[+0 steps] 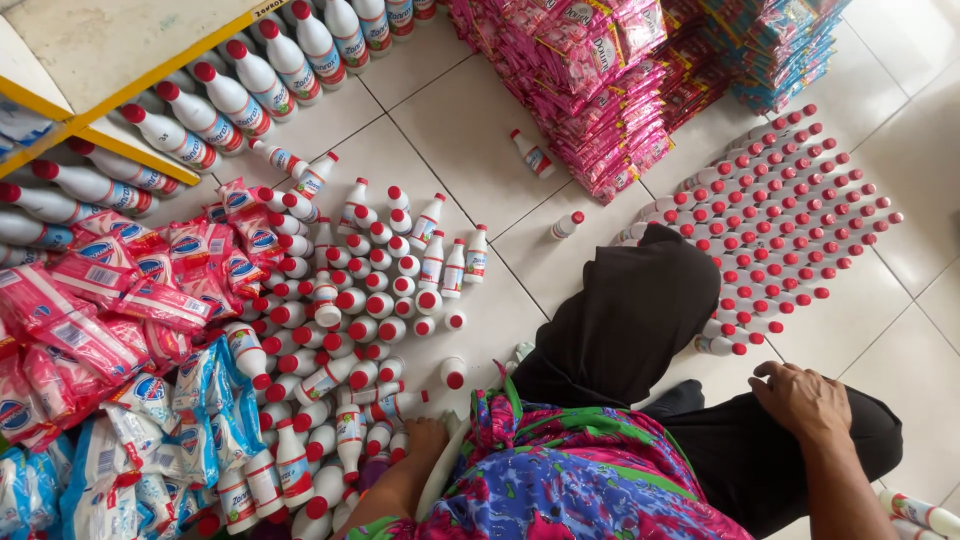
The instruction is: Organizing and stacking numerous small white product bottles with red caps on a store floor.
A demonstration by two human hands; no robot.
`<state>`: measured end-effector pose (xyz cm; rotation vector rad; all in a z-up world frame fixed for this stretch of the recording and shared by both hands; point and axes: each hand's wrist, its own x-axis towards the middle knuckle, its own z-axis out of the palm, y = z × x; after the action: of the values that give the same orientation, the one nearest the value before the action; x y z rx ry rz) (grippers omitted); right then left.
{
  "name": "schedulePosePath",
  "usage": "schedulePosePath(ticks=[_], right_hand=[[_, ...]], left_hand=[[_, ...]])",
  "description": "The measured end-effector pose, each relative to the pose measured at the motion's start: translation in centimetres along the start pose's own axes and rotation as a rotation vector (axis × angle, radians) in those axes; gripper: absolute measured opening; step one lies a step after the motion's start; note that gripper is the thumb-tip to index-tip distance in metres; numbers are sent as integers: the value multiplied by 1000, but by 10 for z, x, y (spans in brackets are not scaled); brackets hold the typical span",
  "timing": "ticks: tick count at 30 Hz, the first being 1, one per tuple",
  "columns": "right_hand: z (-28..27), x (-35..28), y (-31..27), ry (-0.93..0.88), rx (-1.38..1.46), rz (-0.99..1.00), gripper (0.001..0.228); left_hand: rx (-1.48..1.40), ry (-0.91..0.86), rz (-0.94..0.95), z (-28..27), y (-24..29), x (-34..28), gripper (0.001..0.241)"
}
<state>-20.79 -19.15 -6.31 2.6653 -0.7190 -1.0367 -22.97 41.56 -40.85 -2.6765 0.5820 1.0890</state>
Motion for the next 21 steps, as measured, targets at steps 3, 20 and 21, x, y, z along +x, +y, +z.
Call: schedulePosePath(ticks=[3,20,21], right_hand=[[-4,-1,-2,28,4,-22,37],[1,-11,-9,121,149,-63,35],[1,-12,-10,121,154,-70,36]], left_hand=[[29,-17,105,6,-5,4,25],[14,42,411,-29,-45,-11,15],[90,37,423,-30,-49,-12,16]])
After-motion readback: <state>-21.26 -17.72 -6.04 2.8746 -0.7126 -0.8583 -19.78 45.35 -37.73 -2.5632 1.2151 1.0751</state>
